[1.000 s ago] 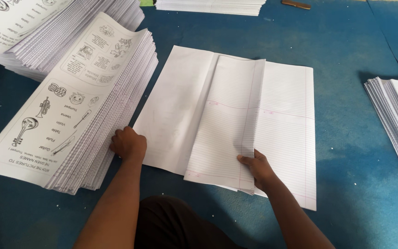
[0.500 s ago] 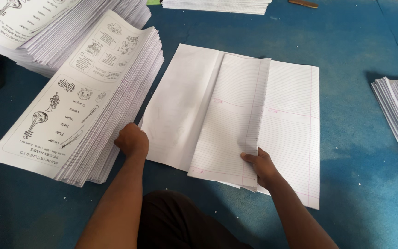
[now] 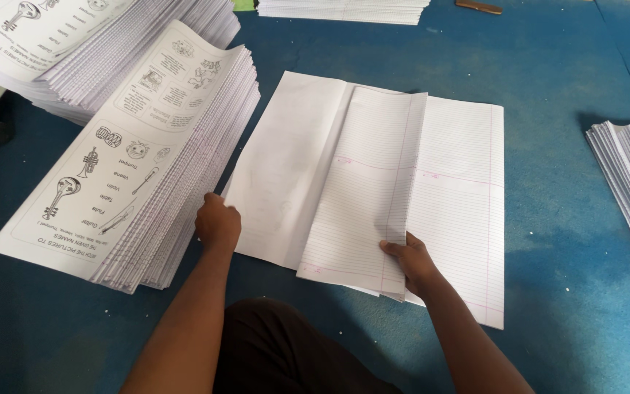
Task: The person inserts printed sheets into pre-folded lined paper covers and stacks the assembled notebooks. The person repeatedly picks up a printed sheet, places it inside a folded cover, and adds the completed unit to a growing stack.
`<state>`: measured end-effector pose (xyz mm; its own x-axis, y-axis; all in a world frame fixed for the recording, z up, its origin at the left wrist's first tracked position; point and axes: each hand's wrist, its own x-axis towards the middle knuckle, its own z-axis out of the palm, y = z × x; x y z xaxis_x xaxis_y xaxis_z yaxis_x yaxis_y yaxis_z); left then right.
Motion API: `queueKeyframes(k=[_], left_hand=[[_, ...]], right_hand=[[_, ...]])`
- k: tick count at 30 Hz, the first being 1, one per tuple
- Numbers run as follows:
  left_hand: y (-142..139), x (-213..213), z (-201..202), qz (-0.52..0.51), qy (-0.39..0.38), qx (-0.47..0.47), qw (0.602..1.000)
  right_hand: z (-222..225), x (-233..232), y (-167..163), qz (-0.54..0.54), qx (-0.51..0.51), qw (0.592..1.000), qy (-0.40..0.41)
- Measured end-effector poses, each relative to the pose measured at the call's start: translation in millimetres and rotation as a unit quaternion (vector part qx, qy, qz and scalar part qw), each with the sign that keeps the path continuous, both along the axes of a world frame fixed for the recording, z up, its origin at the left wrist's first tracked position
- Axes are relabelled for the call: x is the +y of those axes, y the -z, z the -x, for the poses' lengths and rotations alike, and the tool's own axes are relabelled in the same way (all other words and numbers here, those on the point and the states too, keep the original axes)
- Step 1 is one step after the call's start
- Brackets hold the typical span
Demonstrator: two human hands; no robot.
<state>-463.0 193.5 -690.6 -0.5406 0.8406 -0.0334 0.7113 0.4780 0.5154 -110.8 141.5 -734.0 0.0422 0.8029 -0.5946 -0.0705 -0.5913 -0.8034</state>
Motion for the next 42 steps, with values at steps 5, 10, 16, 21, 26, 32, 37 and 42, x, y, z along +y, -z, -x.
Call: queueKeyframes(k=[5,10,16,21,26,32,37,42], left_hand=[[-5,-3,-1,0.046,-0.029,-0.048,0.997],[-18,-4,-13,0.028,0.023,-0.049,0.998],[-29,-4,-27,0.003,0.118,-0.071,0.991],[-27,-5,-32,-0.057,0.220,-0.135,0.964],[-29,-4,-43,-0.097,0.303,-0.175,0.932],[-45,-10,-59,-0.022,0.356,-0.101,0.929],[-55,-12,-68,0.023,0.382,-0.075,0.921],[-61,-13,-76,0.043,0.381,-0.098,0.918]], right_hand=[[1,-2,-3,-0.004,-0.009,1.000,-0.003],[4,-4,-6,-0.001,-0.012,1.000,0.002],[8,-7,-10,-0.002,-0.036,0.999,0.001],[10,-6,-7,-0.008,-0.046,0.999,-0.003],[14,-3,-6,-0.034,-0.039,0.999,-0.004],[29,5,-9,-0.051,-0.040,0.998,-0.012],[39,11,-9,-0.054,-0.036,0.998,-0.014],[39,14,-5,-0.043,-0.035,0.998,-0.010]])
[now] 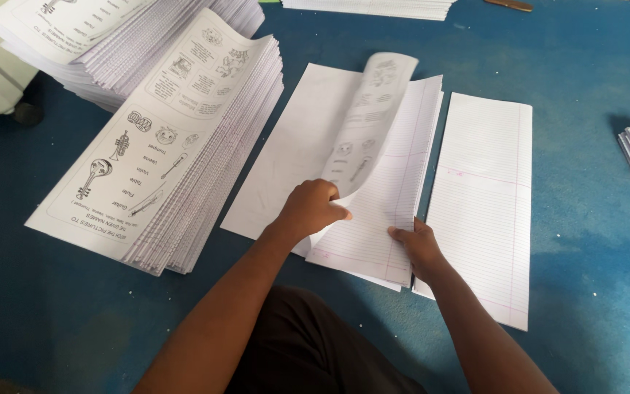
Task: The person inserts printed sheets into pre-folded lined paper covers and stacks the assembled notebooks. The person repeatedly picks up a printed sheet, places it inside a folded cover, and adds the completed unit to a growing stack.
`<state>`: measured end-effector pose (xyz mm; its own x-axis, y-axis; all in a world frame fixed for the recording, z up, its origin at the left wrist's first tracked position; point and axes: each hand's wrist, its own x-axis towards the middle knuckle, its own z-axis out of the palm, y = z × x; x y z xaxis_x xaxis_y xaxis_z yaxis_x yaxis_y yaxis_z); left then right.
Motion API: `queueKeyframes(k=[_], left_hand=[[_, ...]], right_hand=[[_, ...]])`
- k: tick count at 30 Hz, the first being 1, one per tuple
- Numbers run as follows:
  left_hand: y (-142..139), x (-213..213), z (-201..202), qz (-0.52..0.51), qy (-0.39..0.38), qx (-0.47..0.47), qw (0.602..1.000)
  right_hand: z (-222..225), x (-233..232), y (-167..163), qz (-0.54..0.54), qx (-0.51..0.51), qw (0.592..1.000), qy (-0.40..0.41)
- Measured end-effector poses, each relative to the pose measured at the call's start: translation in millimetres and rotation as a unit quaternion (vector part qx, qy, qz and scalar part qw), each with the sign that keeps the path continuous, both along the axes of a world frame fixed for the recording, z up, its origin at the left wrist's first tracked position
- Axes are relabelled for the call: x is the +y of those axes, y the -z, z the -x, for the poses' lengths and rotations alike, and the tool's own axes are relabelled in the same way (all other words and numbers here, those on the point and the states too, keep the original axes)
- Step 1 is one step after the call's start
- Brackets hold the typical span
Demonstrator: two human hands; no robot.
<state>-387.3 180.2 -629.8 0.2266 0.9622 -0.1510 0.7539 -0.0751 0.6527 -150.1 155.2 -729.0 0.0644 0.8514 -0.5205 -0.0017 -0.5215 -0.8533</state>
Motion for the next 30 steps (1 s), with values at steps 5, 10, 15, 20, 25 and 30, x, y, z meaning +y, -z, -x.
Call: queueKeyframes(k=[5,10,15,20,25,30], left_hand=[[-1,1,-4,0.008,0.028,-0.036,0.999],[4,2,-8,0.006,0.042,-0.085,0.995],[8,1,-12,0.011,0.066,-0.092,0.994],[10,3,-18,0.022,0.082,-0.096,0.992],[17,6,-26,0.023,0.112,-0.086,0.990],[31,10,-34,0.055,0.137,-0.066,0.987]], right_hand=[[2,3,0,0.000,-0.002,1.000,0.000],[10,8,2,-0.017,-0.002,1.000,-0.002],[12,11,3,-0.034,0.007,0.999,0.000],[11,12,2,-0.044,-0.010,0.999,-0.009],[12,13,0,-0.032,-0.022,0.999,-0.010],[8,14,6,-0.033,-0.024,0.999,-0.015]])
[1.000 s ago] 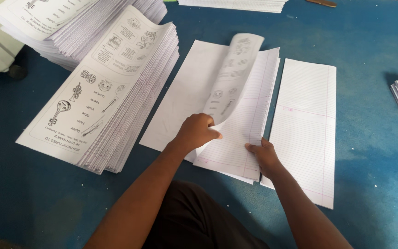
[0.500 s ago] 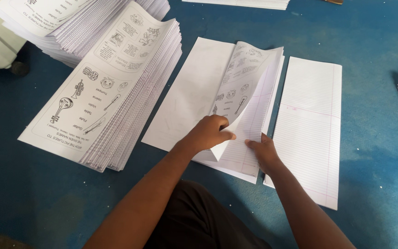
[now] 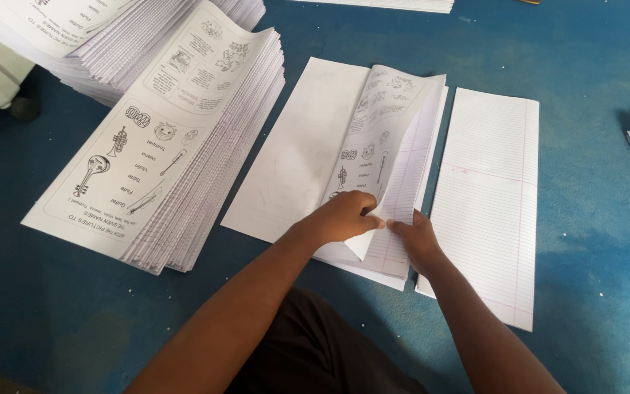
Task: The person inserts printed sheets into pre-folded lined paper covers and stacks the assembled notebooks. The person repeatedly picks up a printed sheet, places it inside a folded cover, and adds the completed unit to a growing stack.
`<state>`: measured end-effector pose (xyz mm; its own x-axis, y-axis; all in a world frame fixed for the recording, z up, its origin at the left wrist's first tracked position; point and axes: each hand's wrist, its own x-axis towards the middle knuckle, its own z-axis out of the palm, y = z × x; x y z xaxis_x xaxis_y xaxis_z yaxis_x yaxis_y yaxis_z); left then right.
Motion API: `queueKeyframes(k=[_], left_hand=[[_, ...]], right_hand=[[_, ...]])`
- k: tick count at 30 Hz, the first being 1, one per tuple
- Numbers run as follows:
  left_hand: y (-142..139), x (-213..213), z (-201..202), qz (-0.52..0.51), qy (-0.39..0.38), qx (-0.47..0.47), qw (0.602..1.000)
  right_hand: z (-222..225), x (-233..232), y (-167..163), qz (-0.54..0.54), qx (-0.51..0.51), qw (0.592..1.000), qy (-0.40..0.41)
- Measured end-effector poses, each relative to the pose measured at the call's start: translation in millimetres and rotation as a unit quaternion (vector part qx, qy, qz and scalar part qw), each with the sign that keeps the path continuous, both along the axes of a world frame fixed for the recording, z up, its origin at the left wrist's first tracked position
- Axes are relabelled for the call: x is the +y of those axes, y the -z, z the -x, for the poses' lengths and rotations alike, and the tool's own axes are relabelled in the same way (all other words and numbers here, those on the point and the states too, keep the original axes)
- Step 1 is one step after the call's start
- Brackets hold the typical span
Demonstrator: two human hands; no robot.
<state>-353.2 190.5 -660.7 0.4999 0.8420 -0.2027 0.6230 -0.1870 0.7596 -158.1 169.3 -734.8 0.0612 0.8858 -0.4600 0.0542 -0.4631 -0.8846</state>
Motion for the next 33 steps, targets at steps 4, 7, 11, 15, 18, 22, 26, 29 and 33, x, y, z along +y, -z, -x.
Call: queueKeyframes(k=[4,7,11,15,18,22,26,29,33], left_hand=[[12,2,-6,0.003,0.020,-0.009,1.000],[16,2,-7,0.019,0.043,-0.026,0.999],[19,2,-11,0.120,0.054,0.065,0.989],[29,10,-7,0.115,0.014,0.014,0.993],[43,17,9,-0.013,-0.097,-0.070,0.993],[62,22,40,-0.004,-0.278,0.030,0.960],[68,27,47,-0.020,-0.293,0.102,0.950],[67,28,42,0.013,-0.295,0.098,0.950],[60,25,43,0.116,-0.360,-0.003,0.926]], right_hand=[[-3,3,2,0.004,0.037,0.999,-0.001],[-6,6,0,0.023,0.104,0.994,-0.004],[-10,7,-5,0.054,0.094,0.994,-0.012],[-10,7,-1,0.051,0.097,0.994,-0.018],[-8,5,5,0.044,0.061,0.997,-0.016],[-10,4,6,0.062,0.053,0.997,-0.003],[-15,3,3,0.065,0.072,0.995,-0.026],[-19,2,4,0.050,0.111,0.991,-0.060],[-25,3,9,0.070,0.120,0.989,-0.058]])
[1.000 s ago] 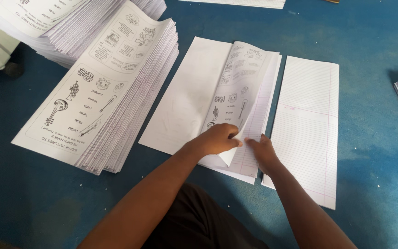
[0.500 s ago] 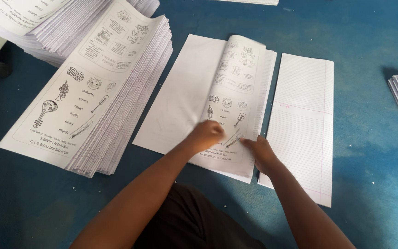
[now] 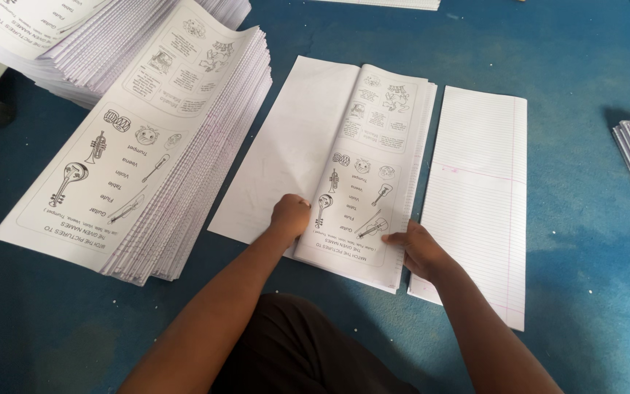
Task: The person inserts printed sheets into pre-folded lined paper covers and stacks the assembled notebooks. The person repeatedly picks up a printed sheet, places it inside a folded cover, and adds the completed unit to a growing stack.
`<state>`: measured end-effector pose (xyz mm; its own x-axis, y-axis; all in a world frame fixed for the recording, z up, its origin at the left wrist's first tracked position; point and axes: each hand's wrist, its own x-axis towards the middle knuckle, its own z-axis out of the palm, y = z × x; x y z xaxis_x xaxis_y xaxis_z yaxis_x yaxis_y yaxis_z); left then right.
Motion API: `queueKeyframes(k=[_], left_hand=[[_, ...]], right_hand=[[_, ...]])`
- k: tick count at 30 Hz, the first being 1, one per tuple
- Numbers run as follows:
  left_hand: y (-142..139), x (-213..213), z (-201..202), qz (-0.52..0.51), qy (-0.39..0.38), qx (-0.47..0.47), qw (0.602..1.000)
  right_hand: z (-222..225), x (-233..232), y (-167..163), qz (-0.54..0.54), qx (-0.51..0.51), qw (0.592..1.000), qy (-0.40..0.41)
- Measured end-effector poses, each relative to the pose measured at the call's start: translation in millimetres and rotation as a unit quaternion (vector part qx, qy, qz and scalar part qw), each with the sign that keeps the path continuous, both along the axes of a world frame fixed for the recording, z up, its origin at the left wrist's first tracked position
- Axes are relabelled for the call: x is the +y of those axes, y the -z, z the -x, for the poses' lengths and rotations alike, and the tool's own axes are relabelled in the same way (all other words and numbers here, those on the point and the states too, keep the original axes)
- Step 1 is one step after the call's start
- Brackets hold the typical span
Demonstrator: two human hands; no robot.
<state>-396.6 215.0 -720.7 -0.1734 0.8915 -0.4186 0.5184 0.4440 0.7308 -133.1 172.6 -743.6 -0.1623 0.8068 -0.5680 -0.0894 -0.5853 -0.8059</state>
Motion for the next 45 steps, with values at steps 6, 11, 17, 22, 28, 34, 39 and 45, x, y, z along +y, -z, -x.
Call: queueKeyframes(k=[6,11,17,22,28,34,39,45], left_hand=[[0,0,6,0.072,-0.077,-0.187,0.977],[10,2,5,0.075,-0.050,-0.238,0.967],[12,4,2,0.084,-0.026,-0.257,0.962],[9,4,0,0.114,0.003,-0.314,0.942],[0,6,-7,0.108,0.039,-0.271,0.956],[-32,8,-10,0.107,-0.002,-0.419,0.902],[-74,4,-25,0.121,-0.013,-0.481,0.868],[-94,-17,-70,0.155,-0.067,-0.516,0.840]], right_hand=[[1,-1,-5,0.013,0.046,0.998,0.040],[10,-2,-23,0.065,-0.003,0.994,0.090],[14,0,-20,0.019,-0.012,0.998,0.057],[10,1,-15,0.028,-0.020,0.997,0.069],[5,1,-24,0.024,-0.012,0.998,0.057],[-12,-1,-41,-0.024,-0.058,0.998,0.033],[-33,-6,-64,0.009,-0.123,0.988,0.095],[-72,-34,-85,-0.012,0.039,0.994,0.105]])
